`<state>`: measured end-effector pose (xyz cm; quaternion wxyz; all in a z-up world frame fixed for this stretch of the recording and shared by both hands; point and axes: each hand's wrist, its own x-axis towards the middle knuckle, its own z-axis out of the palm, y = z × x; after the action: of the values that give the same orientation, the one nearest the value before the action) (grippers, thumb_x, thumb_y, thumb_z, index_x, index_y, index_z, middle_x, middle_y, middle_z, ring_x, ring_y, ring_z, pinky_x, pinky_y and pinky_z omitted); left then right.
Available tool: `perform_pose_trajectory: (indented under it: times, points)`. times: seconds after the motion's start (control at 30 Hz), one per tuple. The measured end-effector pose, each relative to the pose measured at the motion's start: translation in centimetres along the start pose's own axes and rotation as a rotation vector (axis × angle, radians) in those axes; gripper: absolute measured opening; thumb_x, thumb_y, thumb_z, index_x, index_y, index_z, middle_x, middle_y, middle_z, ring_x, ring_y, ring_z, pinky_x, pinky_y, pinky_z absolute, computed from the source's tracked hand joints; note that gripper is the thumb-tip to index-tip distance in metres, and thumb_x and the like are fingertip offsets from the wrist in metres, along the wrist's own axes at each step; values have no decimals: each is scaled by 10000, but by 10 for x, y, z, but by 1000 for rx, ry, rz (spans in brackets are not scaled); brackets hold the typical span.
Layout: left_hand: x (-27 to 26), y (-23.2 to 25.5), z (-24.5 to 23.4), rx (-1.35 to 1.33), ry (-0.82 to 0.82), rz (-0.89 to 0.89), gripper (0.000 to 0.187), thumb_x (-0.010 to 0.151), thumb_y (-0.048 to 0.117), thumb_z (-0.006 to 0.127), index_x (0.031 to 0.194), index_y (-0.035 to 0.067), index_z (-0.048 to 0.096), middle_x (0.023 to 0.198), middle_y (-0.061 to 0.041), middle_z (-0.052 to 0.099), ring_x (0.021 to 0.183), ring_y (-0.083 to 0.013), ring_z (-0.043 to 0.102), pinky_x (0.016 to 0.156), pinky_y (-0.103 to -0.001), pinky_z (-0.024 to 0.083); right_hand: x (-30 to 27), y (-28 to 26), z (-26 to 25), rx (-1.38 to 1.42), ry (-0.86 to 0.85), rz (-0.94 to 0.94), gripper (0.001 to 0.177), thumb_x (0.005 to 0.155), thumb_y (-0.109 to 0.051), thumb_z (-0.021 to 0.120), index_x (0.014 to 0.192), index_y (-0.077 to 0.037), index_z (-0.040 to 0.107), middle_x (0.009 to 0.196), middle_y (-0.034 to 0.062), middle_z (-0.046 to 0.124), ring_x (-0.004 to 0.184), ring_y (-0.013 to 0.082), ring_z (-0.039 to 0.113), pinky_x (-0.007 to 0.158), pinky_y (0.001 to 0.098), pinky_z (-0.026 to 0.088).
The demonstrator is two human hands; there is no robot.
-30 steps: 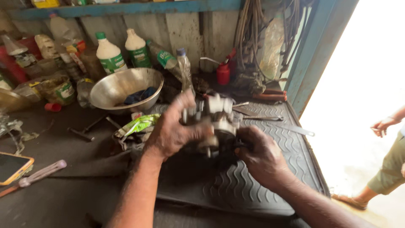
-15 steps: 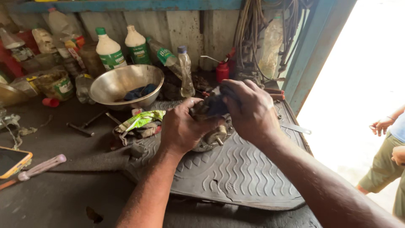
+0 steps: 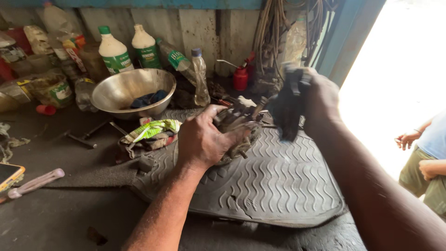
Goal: The person wipes and cleans an alternator component with a dark cloth, then applies a tool to its surface.
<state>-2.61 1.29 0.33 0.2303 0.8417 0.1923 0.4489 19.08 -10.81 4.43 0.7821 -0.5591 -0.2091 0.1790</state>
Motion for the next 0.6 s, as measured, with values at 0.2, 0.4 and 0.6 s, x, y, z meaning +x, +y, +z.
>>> perform_pose_trajectory:
  times: [0.2, 0.4, 0.6]
  points:
    - [3, -11, -2, -78, -8, -105, 648, 635, 584, 883, 1046, 103, 746, 864, -49, 804, 779, -194, 784, 703, -343, 596, -41, 29, 16, -181, -348, -515, 301, 943, -191, 643, 1180, -7, 668, 1078, 134, 713, 937, 196, 695, 828, 322, 572]
    - [0, -24, -16, -202, 7, -85, 601, 685, 554, 872, 1058, 100, 747, 886, -51, 817, 800, -188, 805, 724, -335, 615, -48, 74, 14, -34, -351, -299, 311, 933, -128, 681, 1204, 25, 691, 1073, 148, 744, 914, 258, 700, 833, 402, 589]
    - [7, -18, -22, 111, 75, 79, 584, 675, 502, 907, 1073, 107, 745, 886, -98, 792, 772, -267, 766, 670, -387, 593, -45, 62, -3, -985, -621, -717, 373, 817, -369, 829, 1055, -88, 770, 955, 114, 747, 849, 257, 701, 736, 405, 546]
